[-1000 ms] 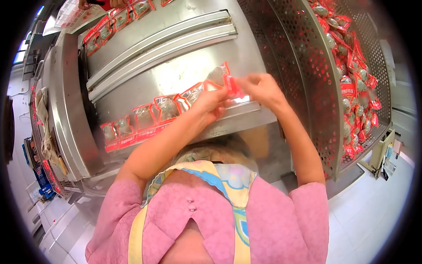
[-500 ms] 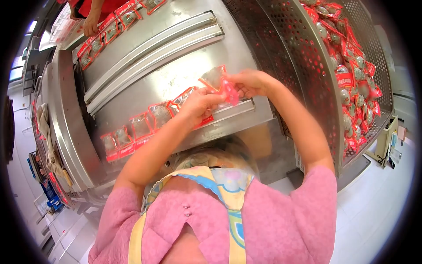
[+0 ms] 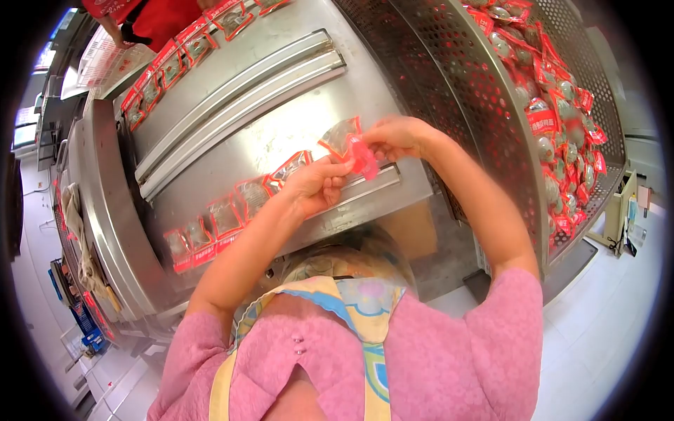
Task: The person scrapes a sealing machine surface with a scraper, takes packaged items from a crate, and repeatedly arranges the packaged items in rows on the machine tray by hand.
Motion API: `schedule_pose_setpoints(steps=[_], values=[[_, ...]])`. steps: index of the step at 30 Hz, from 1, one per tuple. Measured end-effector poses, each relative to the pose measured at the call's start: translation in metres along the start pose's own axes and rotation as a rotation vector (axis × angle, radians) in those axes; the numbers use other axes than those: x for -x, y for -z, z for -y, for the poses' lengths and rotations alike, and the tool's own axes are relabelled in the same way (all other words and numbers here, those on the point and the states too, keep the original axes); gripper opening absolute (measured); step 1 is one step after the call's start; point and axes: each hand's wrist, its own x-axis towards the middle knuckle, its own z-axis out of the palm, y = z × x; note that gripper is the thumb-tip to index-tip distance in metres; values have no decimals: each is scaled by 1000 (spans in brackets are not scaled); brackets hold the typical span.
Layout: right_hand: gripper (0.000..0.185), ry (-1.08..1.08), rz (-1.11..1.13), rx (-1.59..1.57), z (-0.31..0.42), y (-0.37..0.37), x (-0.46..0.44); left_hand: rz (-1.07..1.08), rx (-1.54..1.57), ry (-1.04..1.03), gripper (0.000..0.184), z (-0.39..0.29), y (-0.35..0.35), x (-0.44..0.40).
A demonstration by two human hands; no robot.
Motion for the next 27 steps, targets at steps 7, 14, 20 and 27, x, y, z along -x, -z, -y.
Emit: schedule_pose_setpoints(steps=[7, 14, 20, 27], values=[[18, 27, -6, 367, 9, -3, 12, -37, -118, -57, 22, 7, -4, -4], [29, 263, -322, 797, -11, 18, 1, -394, -1298, -641, 43, 4, 13, -9], [27, 312, -390, 914, -26, 9, -8, -605, -1811, -578, 50, 4, -3, -8], [28, 177, -153, 873, -5, 16, 11, -560, -1663, -551, 50, -8, -6, 8]])
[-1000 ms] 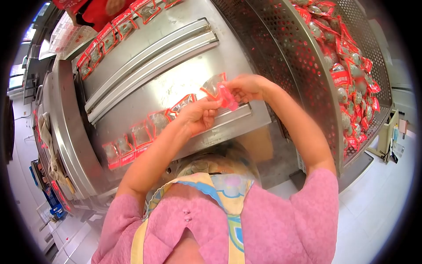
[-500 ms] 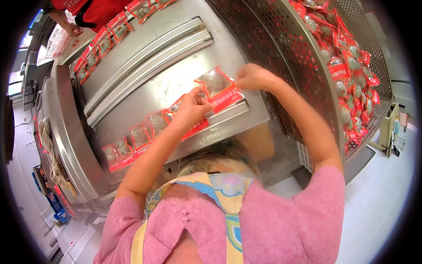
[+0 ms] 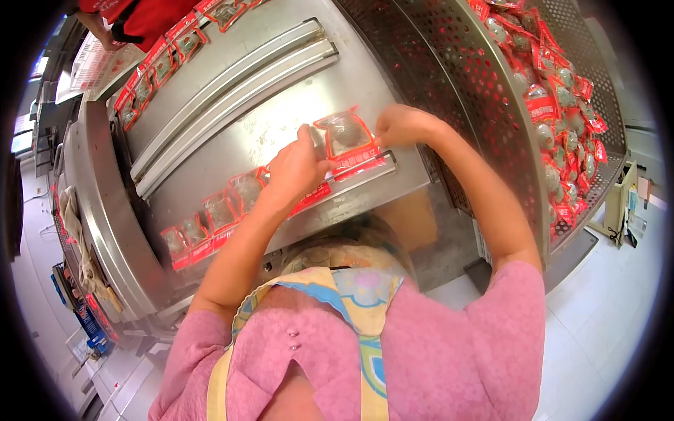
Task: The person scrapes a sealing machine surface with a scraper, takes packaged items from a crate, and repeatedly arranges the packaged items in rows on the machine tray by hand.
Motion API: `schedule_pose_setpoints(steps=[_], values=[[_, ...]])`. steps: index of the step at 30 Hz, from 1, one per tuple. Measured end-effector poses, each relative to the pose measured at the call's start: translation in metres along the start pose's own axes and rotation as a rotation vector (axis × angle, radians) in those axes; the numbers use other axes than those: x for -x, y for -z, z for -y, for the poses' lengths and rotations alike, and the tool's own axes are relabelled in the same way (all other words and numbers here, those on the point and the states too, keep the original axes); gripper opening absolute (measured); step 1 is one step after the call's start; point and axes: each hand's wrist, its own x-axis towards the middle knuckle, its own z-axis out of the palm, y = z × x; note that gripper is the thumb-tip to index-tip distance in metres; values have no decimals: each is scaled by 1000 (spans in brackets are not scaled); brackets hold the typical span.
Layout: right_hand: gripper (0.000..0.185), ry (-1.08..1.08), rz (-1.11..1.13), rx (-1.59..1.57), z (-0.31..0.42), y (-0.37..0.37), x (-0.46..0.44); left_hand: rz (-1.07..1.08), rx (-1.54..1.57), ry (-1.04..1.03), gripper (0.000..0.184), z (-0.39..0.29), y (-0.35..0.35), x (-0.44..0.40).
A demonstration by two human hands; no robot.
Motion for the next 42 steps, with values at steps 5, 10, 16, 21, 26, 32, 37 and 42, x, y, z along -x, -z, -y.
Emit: schedule_pose_setpoints(steps=[5, 10, 16, 21, 26, 32, 37, 42], values=[[29, -20, -63, -124, -2, -9, -1, -35, -10, 18, 52, 5, -16, -2], [27, -1, -74, -103, -5, -14, 0, -48, -26, 23, 49, -3, -6, 18], [23, 69, -164, -170, -13, -26, 2, -293, 70, -594, 32, 6, -31, 40], [25, 159, -604, -268, 7, -43, 28, -295, 155, -659, 30, 11, -38, 49], [26, 625, -691, 230, 39, -66, 60, -463, 141, -530, 25, 29, -22, 72], [12, 687, -674, 221, 37, -98, 44, -411, 18, -609, 15, 47, -35, 72], [11, 631, -664, 210, 43, -101, 49, -394, 110, -710, 11, 56, -46, 88], [13, 524, -640, 135, 69, -112, 69, -258, 256, -755, 10, 87, -50, 146]])
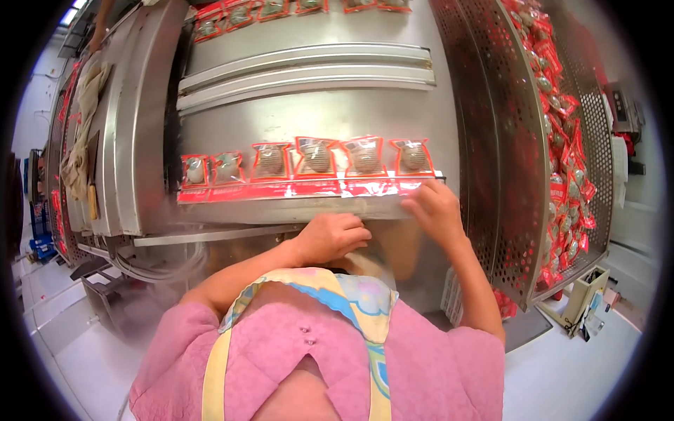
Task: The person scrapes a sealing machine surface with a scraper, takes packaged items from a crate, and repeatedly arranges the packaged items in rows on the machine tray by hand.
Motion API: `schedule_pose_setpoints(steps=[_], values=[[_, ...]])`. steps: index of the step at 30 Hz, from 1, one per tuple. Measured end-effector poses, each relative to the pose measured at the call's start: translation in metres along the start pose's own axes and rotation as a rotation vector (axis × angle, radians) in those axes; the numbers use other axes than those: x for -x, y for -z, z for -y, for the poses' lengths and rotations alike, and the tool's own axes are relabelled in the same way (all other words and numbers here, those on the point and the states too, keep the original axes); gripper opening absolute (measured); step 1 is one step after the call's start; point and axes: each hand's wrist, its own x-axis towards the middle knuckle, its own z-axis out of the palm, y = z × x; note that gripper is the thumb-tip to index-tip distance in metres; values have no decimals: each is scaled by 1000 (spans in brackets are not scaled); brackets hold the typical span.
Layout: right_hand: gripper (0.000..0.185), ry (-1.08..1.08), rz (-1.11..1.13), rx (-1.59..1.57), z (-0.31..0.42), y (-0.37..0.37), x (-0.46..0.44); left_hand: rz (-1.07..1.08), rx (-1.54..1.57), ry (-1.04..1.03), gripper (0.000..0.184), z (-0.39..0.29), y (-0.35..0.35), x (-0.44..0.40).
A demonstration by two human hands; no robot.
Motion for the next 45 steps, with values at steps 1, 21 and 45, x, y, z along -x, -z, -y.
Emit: schedule_pose_setpoints(steps=[1, 21, 45], values=[[13, -37, -25, -18, 12, -4, 0, -57, 37, 38, 11, -1, 7, 14], [48, 842, 543, -270, 558, -344, -173, -868, -20, 1081, 16, -74, 77, 374], [45, 731, 512, 258, 586, -134, -68, -1354, -474, 602, 17, -215, 121, 393]])
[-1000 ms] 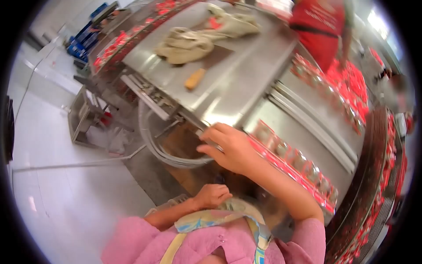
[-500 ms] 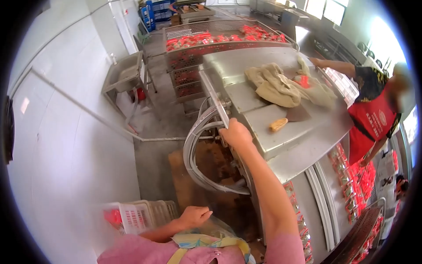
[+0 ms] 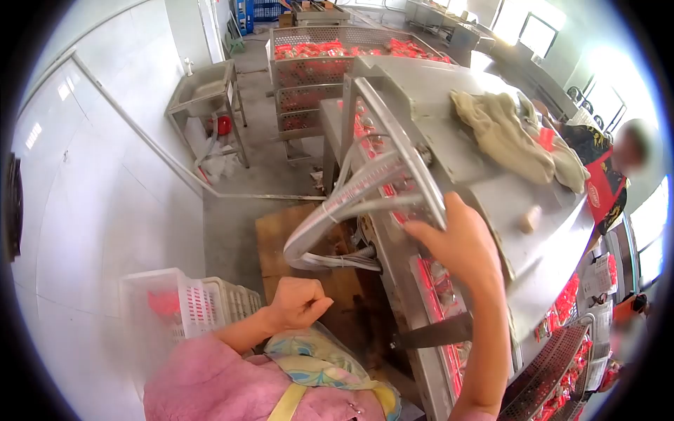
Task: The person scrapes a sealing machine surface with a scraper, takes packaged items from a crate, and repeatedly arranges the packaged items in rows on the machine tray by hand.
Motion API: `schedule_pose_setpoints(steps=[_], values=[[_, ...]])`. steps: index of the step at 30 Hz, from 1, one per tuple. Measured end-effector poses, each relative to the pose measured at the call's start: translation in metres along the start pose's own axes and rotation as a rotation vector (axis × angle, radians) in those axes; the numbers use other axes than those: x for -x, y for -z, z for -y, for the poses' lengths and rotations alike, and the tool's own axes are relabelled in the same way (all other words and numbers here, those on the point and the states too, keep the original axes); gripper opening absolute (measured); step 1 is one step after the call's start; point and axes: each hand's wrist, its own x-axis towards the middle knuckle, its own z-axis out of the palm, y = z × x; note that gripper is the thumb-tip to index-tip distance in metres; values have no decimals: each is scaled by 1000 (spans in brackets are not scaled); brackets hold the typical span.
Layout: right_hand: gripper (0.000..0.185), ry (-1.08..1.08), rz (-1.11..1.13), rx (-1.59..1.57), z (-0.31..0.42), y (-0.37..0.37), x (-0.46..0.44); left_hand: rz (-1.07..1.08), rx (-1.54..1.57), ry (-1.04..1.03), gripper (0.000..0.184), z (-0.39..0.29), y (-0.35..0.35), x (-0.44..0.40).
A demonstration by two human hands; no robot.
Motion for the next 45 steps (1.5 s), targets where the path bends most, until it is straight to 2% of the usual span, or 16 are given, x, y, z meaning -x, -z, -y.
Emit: schedule_pose_setpoints(steps=[6, 9, 12, 13, 15, 18, 21, 24, 29, 31, 33, 37, 38, 41, 43, 45], values=[[37, -173, -34, -40, -60, 27, 128, -82, 152, -260, 13, -35, -34, -23], [35, -291, -28, -28, -84, 20, 183, 11, 210, -85, 33, -63, -52, -39], [34, -474, -29, -69, -111, 0, 241, 27, 134, -409, 46, -70, -95, -56], [34, -526, -54, -105, -131, -15, 260, 129, 134, -474, 55, -76, -108, -58], [35, -538, -64, -54, -150, -35, 289, 134, 76, -633, 47, -76, -145, -60], [35, -569, -43, -73, -182, -72, 326, 497, -116, -612, 34, -60, -198, -40], [31, -643, 3, -172, -206, -106, 347, 676, -168, -634, 24, -46, -238, -20], [36, -689, 38, -180, -231, -140, 363, 853, -225, -651, 20, -36, -258, -10], [36, -670, 79, -24, -240, -149, 359, 1202, -335, -407, 12, -40, -281, -12], [37, -663, 94, 39, -240, -150, 356, 1090, -262, -392, 10, -28, -293, 1], [39, -693, 95, 61, -240, -152, 355, 1079, -244, -394, 9, -27, -295, 4], [28, -687, 98, 162, -252, -165, 365, 990, -186, -441, 9, -21, -300, 10], [19, -675, 51, 143, -247, -164, 363, 946, -154, -469, 10, -18, -301, 12], [19, -637, -22, 216, -250, -170, 371, 1013, 14, -447, 30, -17, -299, 5], [22, -638, 45, 280, -261, -174, 382, 1024, 288, -423, 47, -15, -292, -3], [28, -666, 30, 258, -259, -176, 382, 867, 742, -541, 54, -5, -274, -22]])
